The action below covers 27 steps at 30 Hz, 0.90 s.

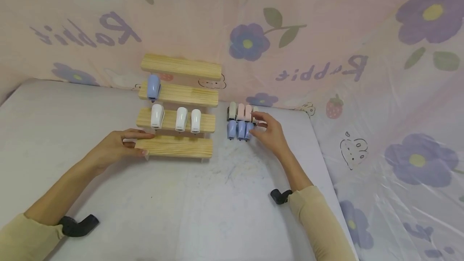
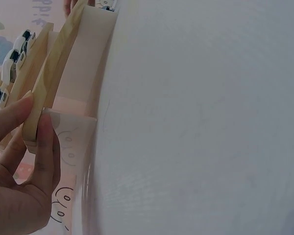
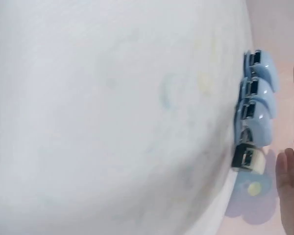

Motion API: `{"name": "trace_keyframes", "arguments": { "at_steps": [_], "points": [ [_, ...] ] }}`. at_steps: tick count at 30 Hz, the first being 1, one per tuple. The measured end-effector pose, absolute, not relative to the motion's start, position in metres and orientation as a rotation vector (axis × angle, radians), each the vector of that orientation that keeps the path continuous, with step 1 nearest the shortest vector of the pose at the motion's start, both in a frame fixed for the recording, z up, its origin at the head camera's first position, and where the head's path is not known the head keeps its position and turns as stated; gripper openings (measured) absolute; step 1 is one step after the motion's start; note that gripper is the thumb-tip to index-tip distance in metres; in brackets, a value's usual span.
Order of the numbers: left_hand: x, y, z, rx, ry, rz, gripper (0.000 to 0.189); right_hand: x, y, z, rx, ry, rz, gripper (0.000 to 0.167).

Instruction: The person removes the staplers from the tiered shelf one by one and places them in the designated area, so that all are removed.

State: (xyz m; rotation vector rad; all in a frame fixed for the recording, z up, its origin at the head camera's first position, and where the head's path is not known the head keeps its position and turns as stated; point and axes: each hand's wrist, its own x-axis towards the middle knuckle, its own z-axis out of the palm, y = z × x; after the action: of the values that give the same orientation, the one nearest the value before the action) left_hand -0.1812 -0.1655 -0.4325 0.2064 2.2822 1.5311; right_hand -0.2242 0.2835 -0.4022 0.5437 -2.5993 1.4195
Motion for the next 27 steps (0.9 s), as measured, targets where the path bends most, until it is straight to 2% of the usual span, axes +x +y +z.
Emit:
{"name": "trace_keyframes", "arguments": {
  "at_steps": [12, 27],
  "points": [
    [-0.183, -0.166, -0.432, 0.223, 2.290, 1.531, 0.059, -0.223, 0.256, -0.374, 0.702, -2.423, 1.326, 0.043],
    [-0.181, -0.165, -0.431, 0.202, 2.290, 1.529, 0.058, -0.223, 0.210, -0.339, 0.904, -2.334, 1.349, 0.043]
  ]
}}
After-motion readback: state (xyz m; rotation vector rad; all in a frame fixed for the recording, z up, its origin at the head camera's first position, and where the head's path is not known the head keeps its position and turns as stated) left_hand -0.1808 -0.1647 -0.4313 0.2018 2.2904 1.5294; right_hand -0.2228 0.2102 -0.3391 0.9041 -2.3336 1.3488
